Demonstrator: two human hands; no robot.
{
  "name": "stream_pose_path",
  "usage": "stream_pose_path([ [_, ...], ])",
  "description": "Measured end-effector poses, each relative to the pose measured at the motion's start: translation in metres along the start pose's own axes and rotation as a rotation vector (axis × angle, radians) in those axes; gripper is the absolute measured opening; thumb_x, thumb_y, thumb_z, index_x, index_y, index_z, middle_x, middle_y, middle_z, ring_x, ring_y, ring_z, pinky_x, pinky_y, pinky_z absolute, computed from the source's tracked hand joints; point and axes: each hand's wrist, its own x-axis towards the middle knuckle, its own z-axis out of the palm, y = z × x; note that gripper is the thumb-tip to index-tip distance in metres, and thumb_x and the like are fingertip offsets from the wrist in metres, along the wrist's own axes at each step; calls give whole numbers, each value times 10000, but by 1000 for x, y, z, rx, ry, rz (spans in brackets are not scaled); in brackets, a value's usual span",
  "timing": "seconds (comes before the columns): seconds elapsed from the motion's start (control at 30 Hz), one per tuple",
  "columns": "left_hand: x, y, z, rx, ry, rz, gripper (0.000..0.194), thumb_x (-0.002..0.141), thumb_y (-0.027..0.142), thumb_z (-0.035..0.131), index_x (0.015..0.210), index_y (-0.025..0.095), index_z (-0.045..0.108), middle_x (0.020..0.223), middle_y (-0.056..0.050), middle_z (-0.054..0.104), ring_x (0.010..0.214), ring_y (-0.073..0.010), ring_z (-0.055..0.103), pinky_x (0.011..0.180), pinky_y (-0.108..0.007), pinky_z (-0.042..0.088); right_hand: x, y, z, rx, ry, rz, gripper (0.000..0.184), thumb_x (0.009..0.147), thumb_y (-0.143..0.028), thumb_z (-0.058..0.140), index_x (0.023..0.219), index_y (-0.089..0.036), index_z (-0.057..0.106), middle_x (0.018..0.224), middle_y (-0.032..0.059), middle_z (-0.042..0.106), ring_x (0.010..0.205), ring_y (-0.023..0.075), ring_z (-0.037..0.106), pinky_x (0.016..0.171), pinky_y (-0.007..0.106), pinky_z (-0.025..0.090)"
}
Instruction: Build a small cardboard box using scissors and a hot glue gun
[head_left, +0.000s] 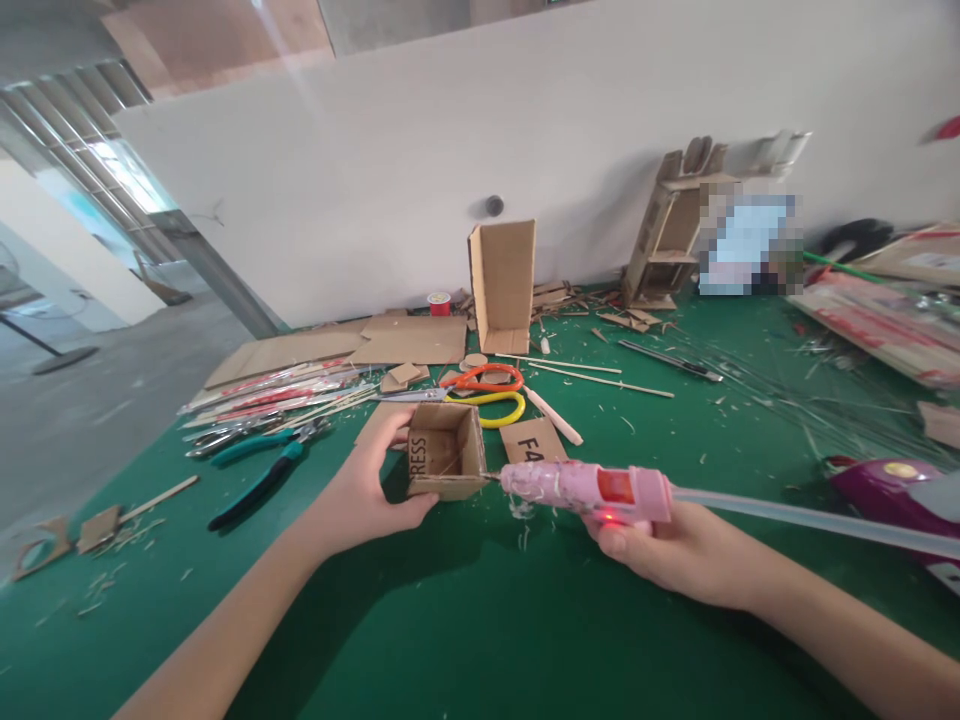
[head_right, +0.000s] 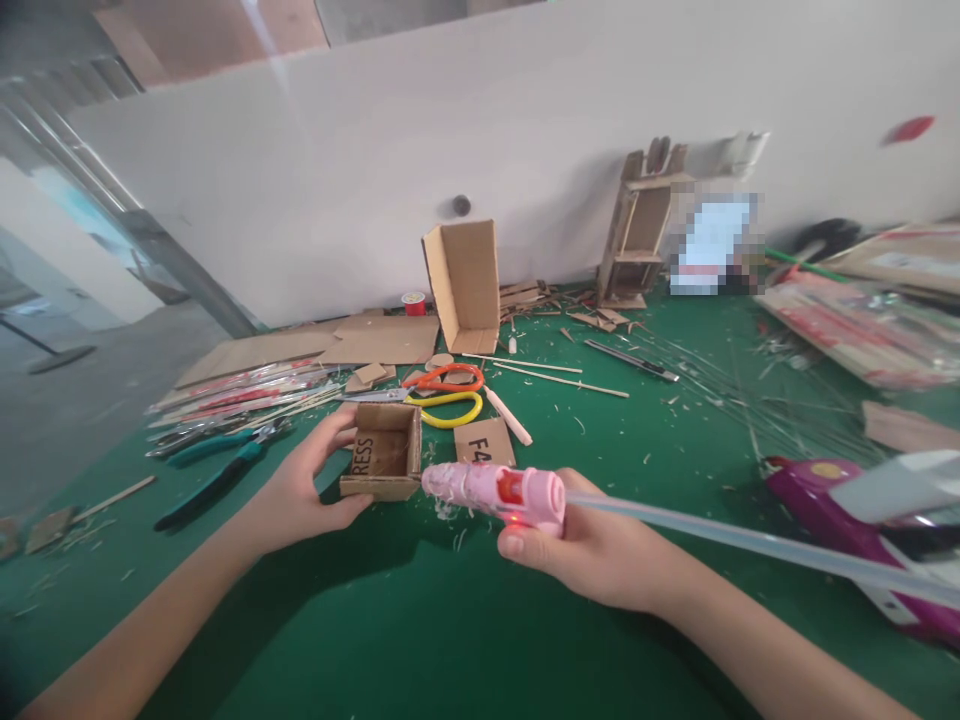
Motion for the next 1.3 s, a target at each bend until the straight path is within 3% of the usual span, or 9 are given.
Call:
stream_pose_path([
  [0.1, 0, 7, 8, 71, 146, -26, 757, 738, 286, 691, 1396, 234, 321, 1360, -134, 496, 1217, -314, 538, 982, -470, 500, -5, -7, 9, -46, 7, -8, 399, 770, -590, 615, 773, -192, 635, 693, 35, 545, 608, 168, 527, 516, 266, 465],
  [0.23, -1, 13, 18, 260, 359, 5, 766, 693, 306, 733, 1349, 197, 353, 1315, -146, 490, 1230, -328, 497, 1016, -491, 454, -7, -21, 22, -1, -7, -116, 377, 779, -552, 626, 665, -200, 552, 614, -5, 479, 534, 129, 450, 488, 239, 431],
  [0.37, -3, 13, 21, 384, 452, 99, 815, 667, 259, 745, 1363, 208, 325, 1292, -139, 490, 1221, -333, 486, 1017, -499, 443, -3, -30, 26, 14, -24, -176, 435, 779, -596, 609, 620, -207, 498, 582, -18, 424, 526, 125, 409, 474, 230, 403],
  [0.77, -3, 13, 23, 443, 489, 140, 829, 673, 254, 748, 1377, 225, 312, 1280, -128, 491, 1220, -327, 486, 1022, -495, 441, -1, -30, 27, -52, 29, -180, 403, 762, -581, 630, 615, -215, 547, 580, -6, 457, 535, 141, 431, 481, 243, 413],
  [1.3, -3, 12, 24, 399, 507, 87, 841, 639, 252, 770, 1359, 235, 336, 1292, -120, 490, 1224, -323, 483, 1023, -489, 441, -3, -21, 22, -43, 97, -123, 276, 772, -445, 654, 638, -217, 575, 543, -14, 474, 504, 134, 455, 413, 221, 379],
])
